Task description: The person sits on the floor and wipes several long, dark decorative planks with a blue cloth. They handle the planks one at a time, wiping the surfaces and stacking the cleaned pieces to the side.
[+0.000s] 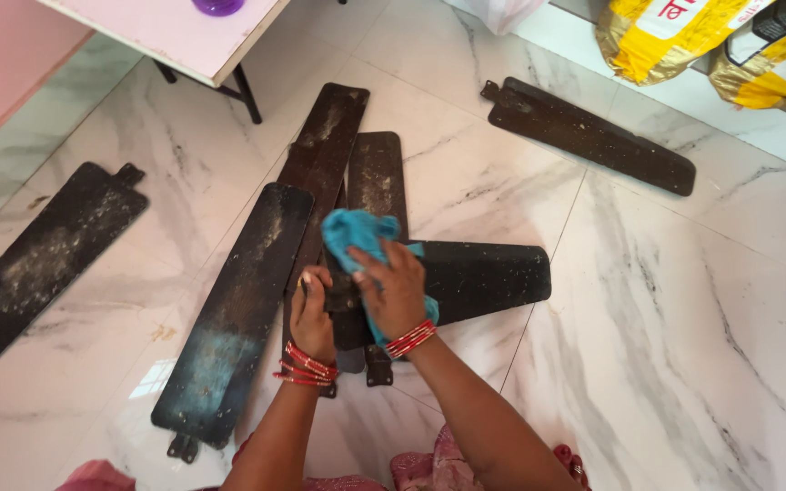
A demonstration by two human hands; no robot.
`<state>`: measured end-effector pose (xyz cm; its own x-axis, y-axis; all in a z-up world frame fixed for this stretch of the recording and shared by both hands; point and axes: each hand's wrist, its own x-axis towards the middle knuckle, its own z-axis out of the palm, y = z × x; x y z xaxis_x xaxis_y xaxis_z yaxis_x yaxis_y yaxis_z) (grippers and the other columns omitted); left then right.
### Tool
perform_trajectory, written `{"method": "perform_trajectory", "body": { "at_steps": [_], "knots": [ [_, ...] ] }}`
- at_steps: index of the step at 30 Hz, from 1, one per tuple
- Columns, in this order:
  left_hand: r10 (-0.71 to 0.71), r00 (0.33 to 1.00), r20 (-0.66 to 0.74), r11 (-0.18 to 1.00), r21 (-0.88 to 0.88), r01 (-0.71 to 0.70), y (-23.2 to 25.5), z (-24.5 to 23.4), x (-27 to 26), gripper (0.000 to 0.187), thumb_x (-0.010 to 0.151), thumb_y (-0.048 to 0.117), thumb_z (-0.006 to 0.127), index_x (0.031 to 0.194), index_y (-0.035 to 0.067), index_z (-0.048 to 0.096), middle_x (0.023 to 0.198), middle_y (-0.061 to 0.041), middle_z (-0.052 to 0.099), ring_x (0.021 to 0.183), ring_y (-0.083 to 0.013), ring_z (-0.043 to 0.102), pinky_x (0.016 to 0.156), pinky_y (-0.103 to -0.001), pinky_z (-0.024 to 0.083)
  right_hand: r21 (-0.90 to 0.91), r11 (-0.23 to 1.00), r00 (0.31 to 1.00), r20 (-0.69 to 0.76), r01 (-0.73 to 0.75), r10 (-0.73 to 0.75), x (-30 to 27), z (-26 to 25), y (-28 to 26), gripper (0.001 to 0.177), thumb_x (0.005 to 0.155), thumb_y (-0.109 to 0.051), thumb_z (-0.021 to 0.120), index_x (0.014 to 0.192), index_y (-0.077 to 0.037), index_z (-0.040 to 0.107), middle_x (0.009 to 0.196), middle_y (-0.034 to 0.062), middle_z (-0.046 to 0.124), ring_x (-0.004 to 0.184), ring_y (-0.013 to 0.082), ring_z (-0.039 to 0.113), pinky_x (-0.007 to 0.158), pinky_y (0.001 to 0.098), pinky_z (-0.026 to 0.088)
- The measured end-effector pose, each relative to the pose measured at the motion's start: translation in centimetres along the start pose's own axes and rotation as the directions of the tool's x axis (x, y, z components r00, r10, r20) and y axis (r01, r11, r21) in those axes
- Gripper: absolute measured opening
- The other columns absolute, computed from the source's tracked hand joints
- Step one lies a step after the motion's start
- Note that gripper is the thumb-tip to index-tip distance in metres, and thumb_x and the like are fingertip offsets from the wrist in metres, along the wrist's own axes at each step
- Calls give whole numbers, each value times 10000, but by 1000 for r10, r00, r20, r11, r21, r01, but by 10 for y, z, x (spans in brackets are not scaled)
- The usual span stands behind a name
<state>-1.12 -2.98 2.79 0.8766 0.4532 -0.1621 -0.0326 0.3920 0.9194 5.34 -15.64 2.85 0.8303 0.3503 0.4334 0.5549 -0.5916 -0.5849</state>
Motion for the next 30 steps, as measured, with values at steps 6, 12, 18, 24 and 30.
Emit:
{"method": "perform_trajectory", "body": {
  "at_steps": [6, 12, 18, 24, 30],
  "knots": [
    [36, 995, -94, 995, 94, -27, -24, -3, 0, 401, 1092, 453, 438, 916, 115, 563, 882, 26, 489, 797, -76, 433, 706, -218, 376, -76, 970, 972, -77, -230, 224, -34, 14, 97, 320, 1006, -279, 598, 1305, -283, 713, 1340, 192, 607, 1264, 392, 526, 1074, 525, 409],
    [26, 993, -112, 999, 33, -22, -34, -14, 9, 351, 1092, 414, 506, 946, 105, 591, 900, 34, 500, 789, -69, 429, 683, -219, 376, -334, 809, 875, -170, -483, 453, -66, -3, 214, 363, 932, -278, 642, 1286, -287, 722, 1407, 183, 547, 1255, 413, 507, 1036, 523, 431],
    [8, 989, -150, 1000, 2, -8, -34, -15, 19, 246, 1035, 343, 605, 976, 110, 654, 912, 54, 564, 838, -45, 528, 771, -200, 459, -102, 827, 809, -303, -553, 504, -74, -20, 240, 395, 950, -214, 605, 1339, -204, 672, 1506, 220, 436, 1323, 422, 481, 1065, 477, 470],
    [110, 992, -56, 992, 71, -106, -28, -9, 25, 124, 986, 169, 721, 946, 114, 618, 906, 53, 561, 843, -50, 528, 786, -200, 443, -138, 977, 986, -55, -164, 157, -57, 8, 151, 414, 1038, -272, 526, 1442, -260, 613, 1552, 201, 450, 1401, 425, 450, 1110, 519, 427],
    [71, 997, -43, 997, 27, -70, -22, -10, 28, 214, 885, -33, 701, 927, 134, 574, 934, 47, 546, 858, -54, 526, 794, -199, 442, -385, 831, 902, -3, -400, 433, -57, -12, 209, 447, 1016, -354, 511, 1462, -368, 541, 1570, 133, 454, 1358, 383, 473, 1041, 594, 408]
  ]
}}
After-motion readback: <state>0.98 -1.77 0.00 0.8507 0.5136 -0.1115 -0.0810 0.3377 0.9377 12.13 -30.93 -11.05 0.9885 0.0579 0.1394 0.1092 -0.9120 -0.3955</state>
